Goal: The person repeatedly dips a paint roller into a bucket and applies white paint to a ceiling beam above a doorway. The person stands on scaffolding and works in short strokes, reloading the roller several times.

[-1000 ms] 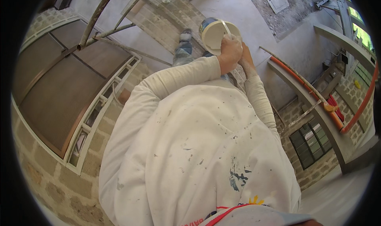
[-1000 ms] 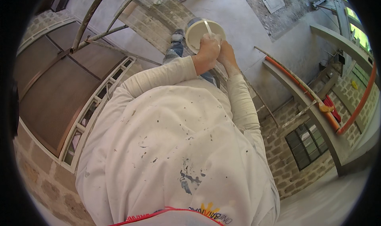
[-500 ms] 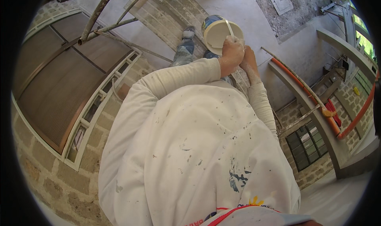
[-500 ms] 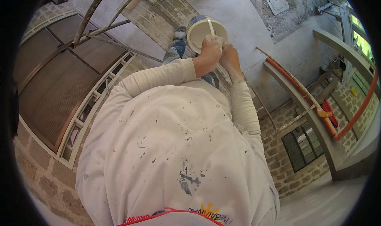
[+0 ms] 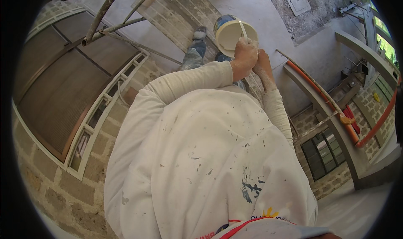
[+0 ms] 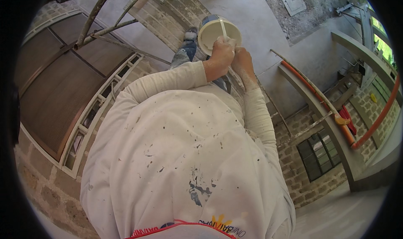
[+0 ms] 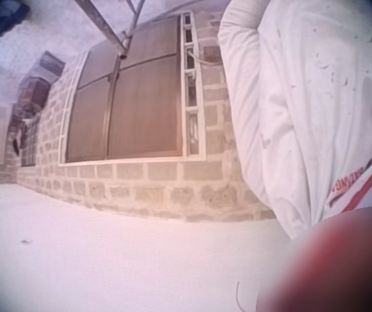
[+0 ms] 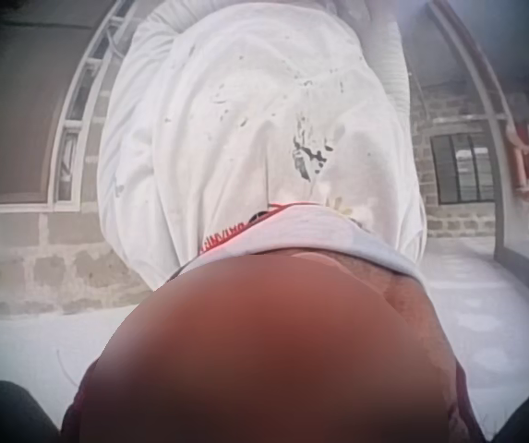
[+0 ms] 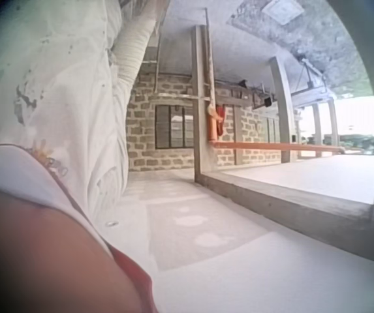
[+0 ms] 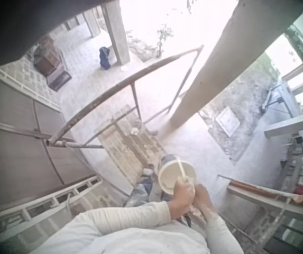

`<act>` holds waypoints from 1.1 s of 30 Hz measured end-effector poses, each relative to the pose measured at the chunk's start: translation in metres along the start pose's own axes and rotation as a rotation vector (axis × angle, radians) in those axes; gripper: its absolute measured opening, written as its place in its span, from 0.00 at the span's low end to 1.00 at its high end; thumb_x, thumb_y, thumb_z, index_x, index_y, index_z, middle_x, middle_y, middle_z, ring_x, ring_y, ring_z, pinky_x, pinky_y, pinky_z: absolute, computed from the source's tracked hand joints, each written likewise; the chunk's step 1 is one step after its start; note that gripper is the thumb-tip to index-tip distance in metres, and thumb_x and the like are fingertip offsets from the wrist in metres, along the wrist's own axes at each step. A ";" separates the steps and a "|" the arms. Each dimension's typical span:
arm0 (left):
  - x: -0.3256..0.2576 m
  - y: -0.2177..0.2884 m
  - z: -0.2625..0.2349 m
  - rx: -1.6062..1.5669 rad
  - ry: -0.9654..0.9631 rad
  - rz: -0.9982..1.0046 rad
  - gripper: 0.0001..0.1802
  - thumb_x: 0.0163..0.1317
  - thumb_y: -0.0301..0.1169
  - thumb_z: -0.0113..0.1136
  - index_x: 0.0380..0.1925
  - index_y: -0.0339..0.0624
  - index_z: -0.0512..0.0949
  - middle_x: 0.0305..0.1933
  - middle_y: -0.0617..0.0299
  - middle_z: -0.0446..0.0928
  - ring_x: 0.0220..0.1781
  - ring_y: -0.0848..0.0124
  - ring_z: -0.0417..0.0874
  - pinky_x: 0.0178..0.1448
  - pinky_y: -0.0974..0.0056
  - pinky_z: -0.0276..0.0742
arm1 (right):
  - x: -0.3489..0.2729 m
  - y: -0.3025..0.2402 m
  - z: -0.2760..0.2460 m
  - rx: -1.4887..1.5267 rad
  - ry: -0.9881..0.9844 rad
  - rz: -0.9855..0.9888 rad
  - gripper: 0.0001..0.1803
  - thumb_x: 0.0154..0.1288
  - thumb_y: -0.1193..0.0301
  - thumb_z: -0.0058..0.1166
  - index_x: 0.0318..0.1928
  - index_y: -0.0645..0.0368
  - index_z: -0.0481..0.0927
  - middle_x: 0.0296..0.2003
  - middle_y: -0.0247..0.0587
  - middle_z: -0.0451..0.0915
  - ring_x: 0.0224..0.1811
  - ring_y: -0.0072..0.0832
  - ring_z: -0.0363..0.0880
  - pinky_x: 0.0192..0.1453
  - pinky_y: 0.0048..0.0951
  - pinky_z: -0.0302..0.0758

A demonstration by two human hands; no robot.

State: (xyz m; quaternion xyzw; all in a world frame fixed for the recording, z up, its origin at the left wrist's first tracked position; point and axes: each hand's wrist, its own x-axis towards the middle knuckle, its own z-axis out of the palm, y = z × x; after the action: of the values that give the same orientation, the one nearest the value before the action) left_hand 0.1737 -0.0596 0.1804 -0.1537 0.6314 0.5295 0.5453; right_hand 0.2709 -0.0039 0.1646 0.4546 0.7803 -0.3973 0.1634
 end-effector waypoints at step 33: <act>0.005 0.008 -0.007 -0.066 -0.025 -0.020 0.10 0.67 0.30 0.57 0.45 0.39 0.74 0.40 0.59 0.75 0.41 0.68 0.75 0.46 0.59 0.74 | -0.022 -0.010 -0.014 -0.021 -0.056 0.104 0.17 0.71 0.65 0.52 0.51 0.59 0.87 0.46 0.66 0.84 0.52 0.60 0.83 0.54 0.51 0.79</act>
State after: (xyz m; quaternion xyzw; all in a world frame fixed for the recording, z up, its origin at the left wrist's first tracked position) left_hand 0.1621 -0.0600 0.1796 -0.1710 0.6052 0.5464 0.5531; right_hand 0.2755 -0.0088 0.1922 0.4813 0.7549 -0.3926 0.2105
